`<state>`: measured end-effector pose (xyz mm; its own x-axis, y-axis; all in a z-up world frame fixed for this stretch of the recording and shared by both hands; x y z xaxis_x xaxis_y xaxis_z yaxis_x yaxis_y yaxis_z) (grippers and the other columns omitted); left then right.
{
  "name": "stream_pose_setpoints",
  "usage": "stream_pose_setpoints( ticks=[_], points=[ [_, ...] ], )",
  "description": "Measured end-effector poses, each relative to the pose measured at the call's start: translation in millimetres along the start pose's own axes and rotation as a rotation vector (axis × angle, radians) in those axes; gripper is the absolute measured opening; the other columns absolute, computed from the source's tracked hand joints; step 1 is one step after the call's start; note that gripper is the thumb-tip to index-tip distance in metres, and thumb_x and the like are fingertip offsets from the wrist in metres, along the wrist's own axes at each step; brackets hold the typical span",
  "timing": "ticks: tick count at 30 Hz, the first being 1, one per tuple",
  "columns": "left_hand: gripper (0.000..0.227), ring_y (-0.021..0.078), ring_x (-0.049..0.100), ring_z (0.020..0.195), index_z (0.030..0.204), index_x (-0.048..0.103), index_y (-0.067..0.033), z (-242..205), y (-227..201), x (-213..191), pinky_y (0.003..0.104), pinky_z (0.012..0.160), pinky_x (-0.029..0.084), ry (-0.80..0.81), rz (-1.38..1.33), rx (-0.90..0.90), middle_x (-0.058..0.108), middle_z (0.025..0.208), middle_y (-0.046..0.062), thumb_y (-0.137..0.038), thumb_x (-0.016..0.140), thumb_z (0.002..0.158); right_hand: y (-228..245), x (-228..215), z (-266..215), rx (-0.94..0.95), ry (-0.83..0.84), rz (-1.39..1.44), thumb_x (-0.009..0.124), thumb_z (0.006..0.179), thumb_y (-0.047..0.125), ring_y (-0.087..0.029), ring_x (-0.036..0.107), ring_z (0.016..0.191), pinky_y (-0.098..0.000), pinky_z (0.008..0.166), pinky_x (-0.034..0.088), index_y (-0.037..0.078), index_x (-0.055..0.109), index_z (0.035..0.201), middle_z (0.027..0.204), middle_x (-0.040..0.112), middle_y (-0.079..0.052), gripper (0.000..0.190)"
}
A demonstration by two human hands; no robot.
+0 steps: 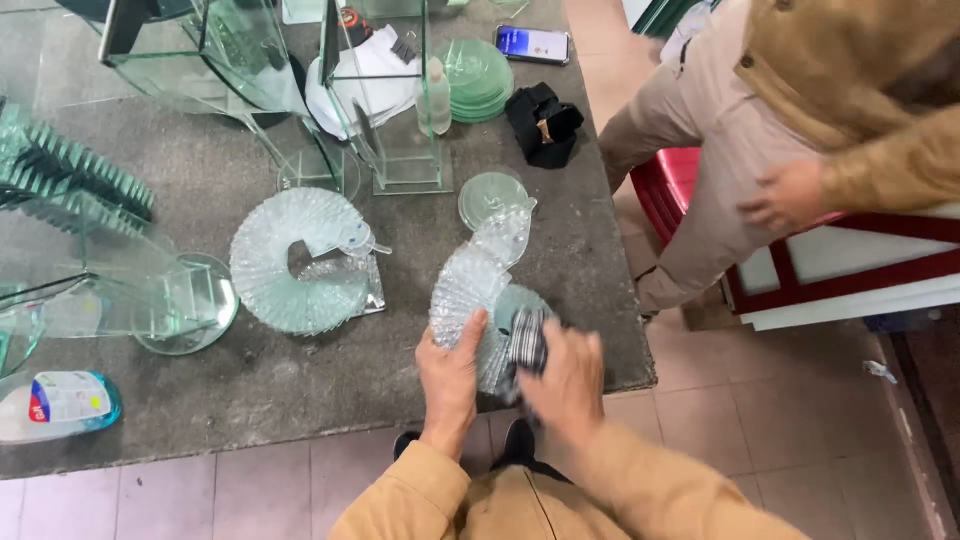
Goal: Cleaning various glass sculptures on a workbench using a spray bottle and a cloth.
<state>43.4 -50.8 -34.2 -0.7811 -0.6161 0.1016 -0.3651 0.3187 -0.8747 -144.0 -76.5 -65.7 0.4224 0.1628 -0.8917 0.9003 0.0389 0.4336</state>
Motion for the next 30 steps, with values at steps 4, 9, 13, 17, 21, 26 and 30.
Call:
stream_pose_setpoints(
  ticks=[4, 9, 13, 17, 21, 26, 30],
  points=[
    [0.033, 0.0144, 0.066, 0.088, 0.097, 0.082, -0.0041, -6, -3, -1, 0.039, 0.083, 0.06, -0.071, -0.088, 0.08, 0.079, 0.088, 0.007, -0.027, 0.103, 0.085, -25, 15, 48, 0.02, -0.1, -0.107, 0.085, 0.078, 0.044, -0.04, 0.078, 0.095, -0.0536, 0.092, 0.049, 0.013, 0.072, 0.11, 0.088, 0.08, -0.015, 0.046],
    [0.038, 0.0165, 0.068, 0.09, 0.102, 0.083, -0.0001, 10, 18, -11, 0.043, 0.088, 0.06, -0.068, -0.018, 0.084, 0.081, 0.093, 0.012, -0.028, 0.103, 0.084, 5, 1, -28, -0.041, -0.076, 0.063, 0.088, 0.074, 0.03, -0.037, 0.078, 0.094, -0.0479, 0.095, 0.05, 0.008, 0.072, 0.115, 0.092, 0.079, -0.016, 0.049],
    [0.041, 0.0157, 0.071, 0.095, 0.104, 0.085, -0.0015, -2, 6, -5, 0.046, 0.095, 0.061, -0.036, 0.006, 0.085, 0.084, 0.1, 0.011, -0.035, 0.101, 0.087, -1, 10, -32, -0.149, -0.237, 0.075, 0.09, 0.063, 0.042, -0.04, 0.073, 0.091, -0.0491, 0.097, 0.048, 0.008, 0.069, 0.114, 0.087, 0.07, -0.019, 0.064],
    [0.04, 0.0146, 0.067, 0.097, 0.103, 0.082, -0.0029, 6, 26, -14, 0.041, 0.096, 0.059, -0.072, 0.044, 0.111, 0.081, 0.096, 0.01, -0.033, 0.102, 0.086, -17, 8, 13, 0.014, -0.309, -0.038, 0.086, 0.075, 0.042, -0.038, 0.073, 0.084, -0.0491, 0.092, 0.047, 0.013, 0.071, 0.107, 0.081, 0.069, -0.014, 0.046],
    [0.038, 0.0177, 0.069, 0.095, 0.1, 0.082, -0.0021, -2, -2, -5, 0.044, 0.097, 0.059, -0.046, 0.045, 0.089, 0.082, 0.096, 0.012, -0.033, 0.099, 0.088, 11, 2, -29, -0.066, -0.206, 0.058, 0.088, 0.07, 0.035, -0.042, 0.075, 0.089, -0.0499, 0.093, 0.048, 0.01, 0.07, 0.113, 0.086, 0.071, -0.018, 0.053],
    [0.039, 0.0134, 0.071, 0.096, 0.101, 0.085, -0.0042, -1, -1, -7, 0.045, 0.096, 0.059, -0.032, 0.071, 0.091, 0.084, 0.093, 0.012, -0.037, 0.1, 0.085, 10, 9, -15, -0.121, -0.219, 0.071, 0.088, 0.068, 0.041, -0.043, 0.074, 0.086, -0.0513, 0.092, 0.05, 0.014, 0.069, 0.101, 0.081, 0.07, -0.018, 0.047],
    [0.036, 0.0139, 0.067, 0.097, 0.102, 0.085, -0.0036, 13, 45, -18, 0.042, 0.097, 0.058, -0.018, 0.002, 0.093, 0.084, 0.097, 0.01, -0.034, 0.1, 0.088, -25, 11, 35, 0.025, -0.209, -0.046, 0.085, 0.082, 0.045, -0.042, 0.078, 0.092, -0.0525, 0.092, 0.05, 0.014, 0.068, 0.104, 0.085, 0.076, -0.017, 0.041]
  ],
)
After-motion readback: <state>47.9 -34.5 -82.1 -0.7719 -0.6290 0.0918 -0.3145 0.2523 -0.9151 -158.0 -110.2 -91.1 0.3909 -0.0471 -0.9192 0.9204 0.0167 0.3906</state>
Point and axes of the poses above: each hand's wrist, its own z-axis towards the middle knuckle, its own x-axis out of the palm, y = z × x, the point moved 7 cm from there along z, towards the middle knuckle
